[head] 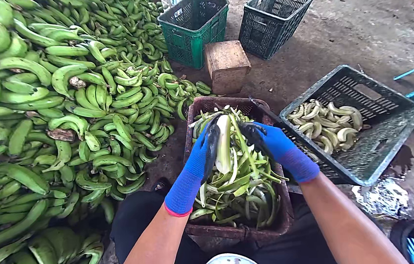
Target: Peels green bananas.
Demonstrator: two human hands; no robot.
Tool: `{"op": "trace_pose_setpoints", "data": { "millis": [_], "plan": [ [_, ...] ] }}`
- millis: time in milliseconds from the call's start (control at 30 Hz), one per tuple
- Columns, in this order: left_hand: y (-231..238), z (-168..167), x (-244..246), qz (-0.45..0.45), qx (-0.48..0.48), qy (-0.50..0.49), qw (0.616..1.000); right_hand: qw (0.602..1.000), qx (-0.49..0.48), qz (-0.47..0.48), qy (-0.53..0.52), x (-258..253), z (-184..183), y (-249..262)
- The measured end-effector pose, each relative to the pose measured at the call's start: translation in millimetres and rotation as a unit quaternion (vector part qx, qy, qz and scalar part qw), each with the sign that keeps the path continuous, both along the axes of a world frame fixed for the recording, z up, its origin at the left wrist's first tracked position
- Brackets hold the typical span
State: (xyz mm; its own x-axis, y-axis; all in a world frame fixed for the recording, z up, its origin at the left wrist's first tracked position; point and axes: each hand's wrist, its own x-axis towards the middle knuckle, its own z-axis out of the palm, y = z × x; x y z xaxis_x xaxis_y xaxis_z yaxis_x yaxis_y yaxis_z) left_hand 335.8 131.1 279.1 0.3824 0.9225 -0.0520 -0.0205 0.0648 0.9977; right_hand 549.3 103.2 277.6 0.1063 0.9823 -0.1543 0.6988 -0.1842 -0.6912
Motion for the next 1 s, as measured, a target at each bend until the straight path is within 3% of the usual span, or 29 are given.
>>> {"op": "trace_pose_setpoints", "data": {
  "millis": [67,100,167,233,333,500,567,667,767,833,900,967,1000],
  "plan": [
    [7.1,-10.2,0.2,0.016,-0.013,-0.05,0.999,0.999,-0.041,-0.029,0.02,6.2,-3.7,1.5],
    [12.2,-14.3,-2.5,0.033,-0.044,-0.106,0.993,0.999,-0.015,-0.02,0.024,9.9,-7.2,-1.0],
    [22.7,-16.7,-9.1,0.067,-0.119,-0.227,0.964,0.994,0.088,0.063,0.01,15.6,-13.0,-9.6],
    [28.3,-14.0,-14.3,0.081,-0.17,-0.271,0.944,0.962,0.206,0.173,-0.044,17.5,-19.1,-16.4],
    [19.6,-10.0,-8.9,0.085,-0.129,-0.169,0.973,0.939,0.253,0.205,-0.113,10.9,-18.4,-16.6],
    [7.5,-6.1,-10.1,0.005,0.055,-0.049,0.997,0.983,0.165,0.034,-0.066,26.0,-3.9,-0.5],
    [11.8,-9.6,-9.4,0.034,0.094,0.013,0.995,0.989,0.145,-0.033,-0.006,34.8,-3.2,-1.3],
    [14.3,-16.9,3.7,0.053,0.048,0.058,0.996,0.985,0.161,-0.032,0.053,9.2,-0.9,-4.8],
    [6.0,-21.0,29.2,0.029,-0.043,-0.004,0.999,0.99,0.132,0.032,-0.045,-24.6,-8.8,-5.7],
    [6.8,-20.2,37.9,0.003,-0.061,-0.04,0.997,0.991,0.116,0.033,-0.065,-15.5,-7.2,-6.4],
    [9.3,-15.7,34.1,-0.061,-0.018,-0.031,0.998,0.983,0.16,-0.02,-0.083,11.5,1.4,-11.7],
    [3.5,-18.1,26.4,-0.132,0.086,0.078,0.984,0.967,0.188,-0.134,-0.108,44.1,18.9,-26.5],
    [-5.1,-21.0,25.1,-0.186,0.144,0.156,0.959,0.956,0.189,-0.194,-0.118,62.9,24.2,-35.0]
  ]
}}
